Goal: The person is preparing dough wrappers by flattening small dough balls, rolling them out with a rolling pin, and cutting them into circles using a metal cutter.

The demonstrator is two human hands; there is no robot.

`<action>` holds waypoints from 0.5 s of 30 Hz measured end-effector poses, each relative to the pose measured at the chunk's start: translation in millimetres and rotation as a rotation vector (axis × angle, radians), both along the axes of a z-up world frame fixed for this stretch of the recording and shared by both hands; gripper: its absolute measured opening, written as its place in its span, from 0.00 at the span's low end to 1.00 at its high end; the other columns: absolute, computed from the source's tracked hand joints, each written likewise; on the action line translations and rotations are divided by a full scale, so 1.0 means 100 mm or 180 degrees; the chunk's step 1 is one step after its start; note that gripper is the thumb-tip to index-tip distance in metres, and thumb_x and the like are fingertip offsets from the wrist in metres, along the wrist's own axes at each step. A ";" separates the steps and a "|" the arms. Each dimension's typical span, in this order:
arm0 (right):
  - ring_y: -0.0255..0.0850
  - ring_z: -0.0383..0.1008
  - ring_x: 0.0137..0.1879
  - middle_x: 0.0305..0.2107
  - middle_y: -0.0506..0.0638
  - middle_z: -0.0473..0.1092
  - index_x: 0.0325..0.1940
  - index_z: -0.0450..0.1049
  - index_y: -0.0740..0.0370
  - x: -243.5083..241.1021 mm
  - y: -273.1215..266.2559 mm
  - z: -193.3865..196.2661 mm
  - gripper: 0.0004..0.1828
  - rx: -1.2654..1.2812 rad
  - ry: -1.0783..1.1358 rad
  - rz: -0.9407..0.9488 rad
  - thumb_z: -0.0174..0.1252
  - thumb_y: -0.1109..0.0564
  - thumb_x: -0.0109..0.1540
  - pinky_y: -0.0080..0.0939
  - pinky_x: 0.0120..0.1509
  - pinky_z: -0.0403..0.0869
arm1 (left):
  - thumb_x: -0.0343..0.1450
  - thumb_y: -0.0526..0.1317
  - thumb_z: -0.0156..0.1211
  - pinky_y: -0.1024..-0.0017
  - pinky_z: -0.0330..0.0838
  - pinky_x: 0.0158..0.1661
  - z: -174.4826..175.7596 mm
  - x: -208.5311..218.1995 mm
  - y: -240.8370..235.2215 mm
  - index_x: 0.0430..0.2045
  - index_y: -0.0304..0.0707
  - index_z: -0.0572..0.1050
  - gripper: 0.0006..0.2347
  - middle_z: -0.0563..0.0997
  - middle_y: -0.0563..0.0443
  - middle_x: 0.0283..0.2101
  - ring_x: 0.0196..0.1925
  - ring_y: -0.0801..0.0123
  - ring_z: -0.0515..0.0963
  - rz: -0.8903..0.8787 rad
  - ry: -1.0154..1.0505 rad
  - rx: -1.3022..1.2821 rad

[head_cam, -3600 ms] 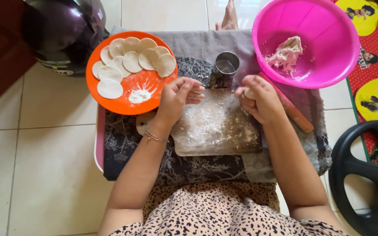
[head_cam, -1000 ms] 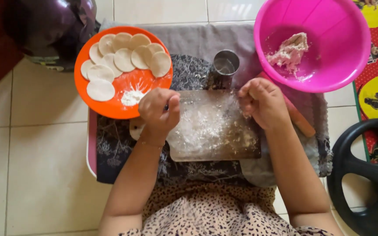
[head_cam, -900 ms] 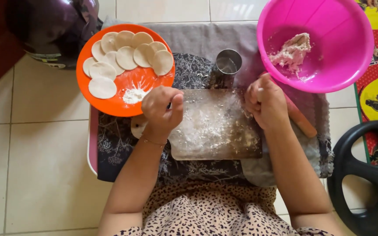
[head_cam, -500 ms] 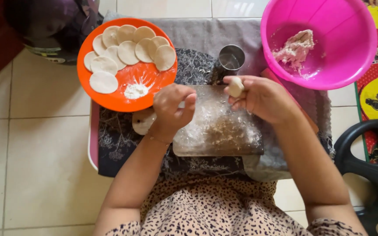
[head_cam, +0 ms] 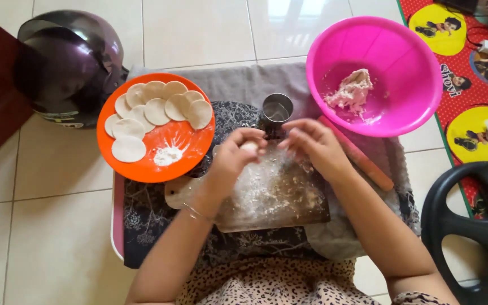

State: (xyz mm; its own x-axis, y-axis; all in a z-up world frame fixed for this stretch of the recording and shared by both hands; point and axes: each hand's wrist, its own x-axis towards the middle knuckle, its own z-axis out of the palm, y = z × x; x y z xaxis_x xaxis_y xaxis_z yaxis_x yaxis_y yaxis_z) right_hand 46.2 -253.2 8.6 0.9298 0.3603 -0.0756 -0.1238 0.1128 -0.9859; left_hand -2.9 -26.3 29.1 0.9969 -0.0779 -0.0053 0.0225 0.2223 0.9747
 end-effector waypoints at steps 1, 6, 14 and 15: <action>0.40 0.81 0.27 0.28 0.61 0.78 0.58 0.73 0.66 0.03 -0.04 -0.06 0.16 -0.0198 -0.0243 -0.0412 0.53 0.55 0.70 0.30 0.22 0.73 | 0.63 0.36 0.50 0.77 0.73 0.33 -0.10 0.08 0.07 0.48 0.32 0.74 0.18 0.77 0.49 0.34 0.36 0.69 0.79 -0.0263 0.0759 -0.1066; 0.35 0.78 0.28 0.25 0.52 0.78 0.49 0.78 0.62 -0.03 0.02 -0.01 0.10 -0.1084 -0.1304 -0.1004 0.56 0.54 0.70 0.29 0.30 0.74 | 0.77 0.57 0.45 0.78 0.46 0.14 -0.08 0.05 0.10 0.06 0.45 0.62 0.27 0.52 0.57 0.09 0.09 0.74 0.56 0.0575 0.0738 -0.1516; 0.32 0.78 0.28 0.23 0.42 0.79 0.46 0.80 0.54 -0.06 0.06 -0.03 0.09 -0.1735 -0.1994 -0.1139 0.57 0.50 0.70 0.30 0.35 0.75 | 0.72 0.54 0.46 0.72 0.66 0.19 -0.31 0.15 0.13 0.20 0.48 0.64 0.14 0.69 0.50 0.17 0.18 0.67 0.73 -0.0130 0.1339 -0.1919; 0.34 0.78 0.29 0.23 0.44 0.78 0.46 0.79 0.57 -0.06 0.07 -0.02 0.09 -0.1697 -0.2063 -0.1175 0.56 0.52 0.70 0.33 0.36 0.76 | 0.73 0.46 0.48 0.69 0.75 0.29 -0.23 0.13 0.13 0.33 0.37 0.69 0.10 0.76 0.42 0.32 0.29 0.64 0.80 -0.0341 0.1178 -0.1860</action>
State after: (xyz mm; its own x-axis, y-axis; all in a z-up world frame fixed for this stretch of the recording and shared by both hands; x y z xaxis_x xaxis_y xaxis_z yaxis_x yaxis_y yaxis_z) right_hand 40.6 -246.3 6.6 0.8974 0.0989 0.4301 0.4252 -0.4546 -0.7827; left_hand 9.9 -13.2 6.2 0.9244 -0.2691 -0.2703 0.3810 0.6857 0.6203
